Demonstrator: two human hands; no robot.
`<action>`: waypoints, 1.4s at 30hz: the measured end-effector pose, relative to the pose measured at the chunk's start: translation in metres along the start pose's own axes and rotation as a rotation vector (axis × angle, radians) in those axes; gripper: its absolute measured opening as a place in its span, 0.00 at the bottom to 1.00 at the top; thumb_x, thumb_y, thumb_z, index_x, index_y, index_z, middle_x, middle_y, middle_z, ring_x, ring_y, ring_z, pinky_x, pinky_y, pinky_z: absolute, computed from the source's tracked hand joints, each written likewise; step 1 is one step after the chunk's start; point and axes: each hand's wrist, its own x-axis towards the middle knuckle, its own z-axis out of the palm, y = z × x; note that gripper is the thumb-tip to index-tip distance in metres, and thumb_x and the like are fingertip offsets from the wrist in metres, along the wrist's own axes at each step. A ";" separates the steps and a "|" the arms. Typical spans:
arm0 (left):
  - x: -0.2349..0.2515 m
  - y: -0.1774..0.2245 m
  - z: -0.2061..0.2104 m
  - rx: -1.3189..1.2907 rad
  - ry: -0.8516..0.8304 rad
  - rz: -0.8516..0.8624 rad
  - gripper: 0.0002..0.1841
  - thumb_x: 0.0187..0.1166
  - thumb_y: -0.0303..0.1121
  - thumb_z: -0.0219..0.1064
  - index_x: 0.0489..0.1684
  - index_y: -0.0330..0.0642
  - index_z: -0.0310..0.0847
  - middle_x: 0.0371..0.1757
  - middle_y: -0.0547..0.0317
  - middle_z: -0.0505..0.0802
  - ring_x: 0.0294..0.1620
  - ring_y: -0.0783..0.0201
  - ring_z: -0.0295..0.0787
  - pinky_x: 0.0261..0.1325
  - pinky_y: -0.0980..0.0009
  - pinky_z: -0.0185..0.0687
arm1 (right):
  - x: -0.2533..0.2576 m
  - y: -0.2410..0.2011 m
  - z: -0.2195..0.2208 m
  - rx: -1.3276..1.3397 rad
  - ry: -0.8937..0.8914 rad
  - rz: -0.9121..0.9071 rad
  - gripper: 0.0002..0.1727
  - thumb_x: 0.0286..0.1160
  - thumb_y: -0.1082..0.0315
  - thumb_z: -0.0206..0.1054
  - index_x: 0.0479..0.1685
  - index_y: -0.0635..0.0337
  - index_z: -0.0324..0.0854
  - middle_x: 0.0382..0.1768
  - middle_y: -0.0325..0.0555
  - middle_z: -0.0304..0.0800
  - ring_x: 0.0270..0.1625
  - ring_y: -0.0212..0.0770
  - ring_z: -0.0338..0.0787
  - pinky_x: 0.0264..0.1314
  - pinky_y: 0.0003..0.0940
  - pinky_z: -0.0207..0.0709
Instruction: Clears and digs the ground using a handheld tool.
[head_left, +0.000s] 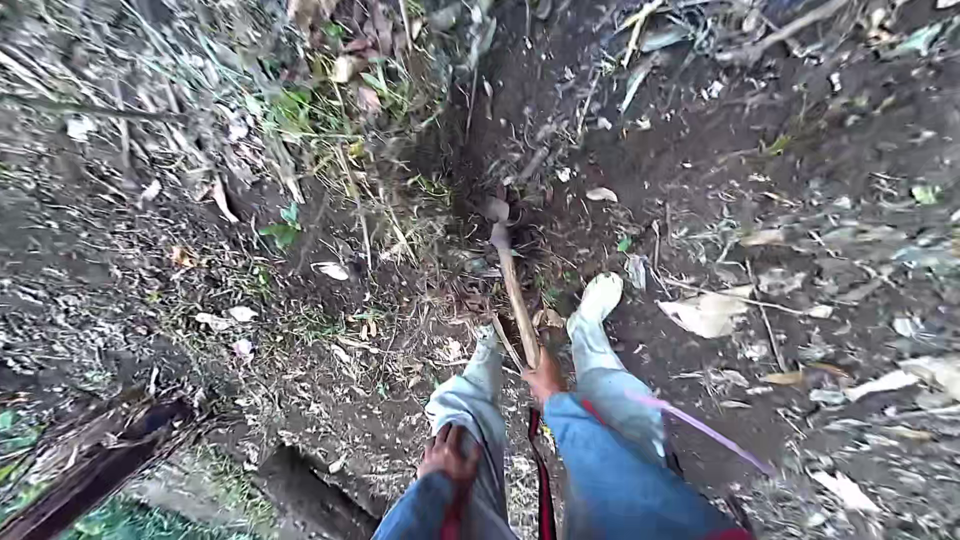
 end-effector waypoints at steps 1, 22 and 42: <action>0.002 0.002 0.000 0.007 -0.001 0.002 0.42 0.72 0.75 0.55 0.85 0.65 0.72 0.91 0.62 0.70 0.88 0.43 0.66 0.76 0.36 0.74 | -0.006 0.002 -0.012 0.064 0.057 0.011 0.46 0.73 0.62 0.74 0.92 0.54 0.54 0.59 0.68 0.88 0.48 0.63 0.93 0.52 0.63 0.86; 0.016 -0.020 0.018 -0.082 0.079 0.058 0.41 0.70 0.77 0.54 0.82 0.68 0.75 0.89 0.65 0.73 0.86 0.48 0.71 0.76 0.40 0.76 | 0.055 -0.013 -0.025 -0.102 0.184 -0.148 0.45 0.72 0.61 0.74 0.91 0.57 0.57 0.63 0.68 0.87 0.61 0.65 0.91 0.64 0.65 0.83; 0.022 -0.029 0.021 -0.146 0.019 0.068 0.40 0.71 0.75 0.55 0.83 0.68 0.74 0.91 0.66 0.71 0.89 0.49 0.67 0.79 0.42 0.73 | 0.049 -0.029 -0.014 -0.484 0.130 -0.187 0.41 0.73 0.58 0.71 0.89 0.54 0.61 0.58 0.65 0.91 0.61 0.65 0.92 0.65 0.66 0.82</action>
